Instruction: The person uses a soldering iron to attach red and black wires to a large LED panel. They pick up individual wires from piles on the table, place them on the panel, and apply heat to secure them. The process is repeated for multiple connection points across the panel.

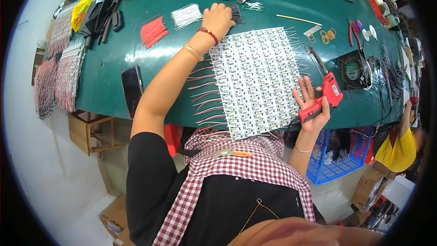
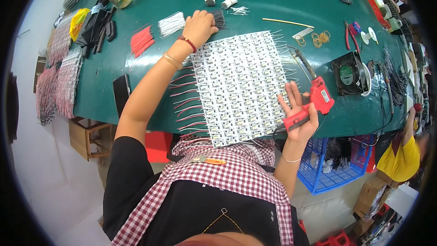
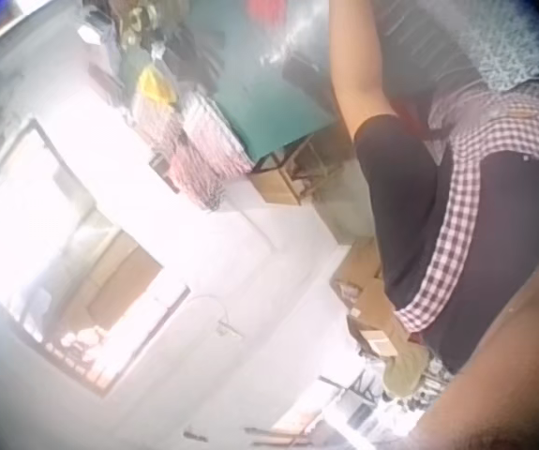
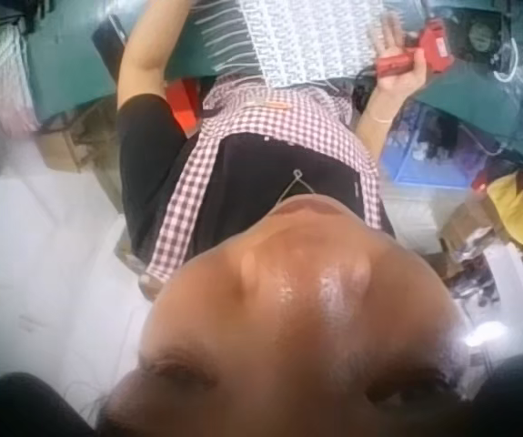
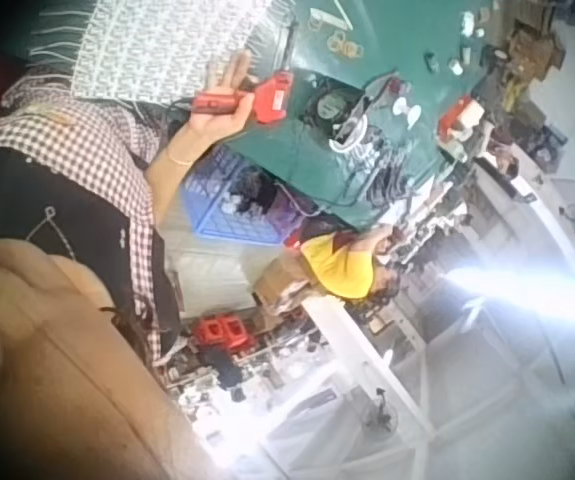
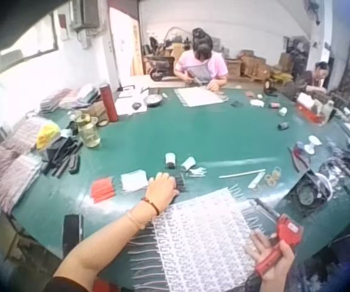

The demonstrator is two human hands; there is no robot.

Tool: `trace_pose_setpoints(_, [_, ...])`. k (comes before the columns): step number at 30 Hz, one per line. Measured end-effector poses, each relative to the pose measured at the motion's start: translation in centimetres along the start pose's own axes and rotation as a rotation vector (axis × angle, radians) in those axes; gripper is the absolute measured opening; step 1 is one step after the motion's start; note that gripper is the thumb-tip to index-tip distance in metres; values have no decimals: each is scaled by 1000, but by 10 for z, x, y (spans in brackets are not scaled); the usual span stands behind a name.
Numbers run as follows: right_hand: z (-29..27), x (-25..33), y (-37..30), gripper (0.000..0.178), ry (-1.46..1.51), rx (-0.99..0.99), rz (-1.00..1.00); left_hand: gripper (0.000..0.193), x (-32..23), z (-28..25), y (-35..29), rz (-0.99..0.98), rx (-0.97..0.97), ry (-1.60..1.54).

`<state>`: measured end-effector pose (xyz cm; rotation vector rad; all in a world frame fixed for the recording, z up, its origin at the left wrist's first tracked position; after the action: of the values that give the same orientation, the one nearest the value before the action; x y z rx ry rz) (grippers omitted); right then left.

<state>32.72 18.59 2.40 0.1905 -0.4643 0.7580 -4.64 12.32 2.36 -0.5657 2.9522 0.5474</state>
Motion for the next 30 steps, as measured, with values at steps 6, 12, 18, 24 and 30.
trace_pose_setpoints(6, [-6, 1, -1, 29, -12, -13, 3, 13, -14, 19, -6, 116, -34, 47])
trace_pose_setpoints(12, [-5, 0, -1, 29, -20, -29, 0, 12, -13, 19, -9, 190, -100, -142])
trace_pose_setpoints(18, [-3, 0, 0, 28, -19, -29, -3, 16, 2, 20, -14, 75, -249, -286])
trace_pose_setpoints(24, [-4, 0, -1, 28, -45, -36, 1, 17, 8, -2, -30, -448, -259, -1458])
trace_pose_setpoints(30, [-2, 0, -1, 27, -42, -36, 4, 21, 19, 3, -41, -487, -224, -1463])
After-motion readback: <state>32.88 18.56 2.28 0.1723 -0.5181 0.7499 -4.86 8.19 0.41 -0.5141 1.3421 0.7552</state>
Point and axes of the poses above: each hand's wrist, its own y-axis towards the middle knuckle, its own z-axis out of the palm, x = y × z, the point moved 3 cm from there along y, towards the middle knuckle, and after that the axes turned 3 degrees about x, right-handed, at the moved point
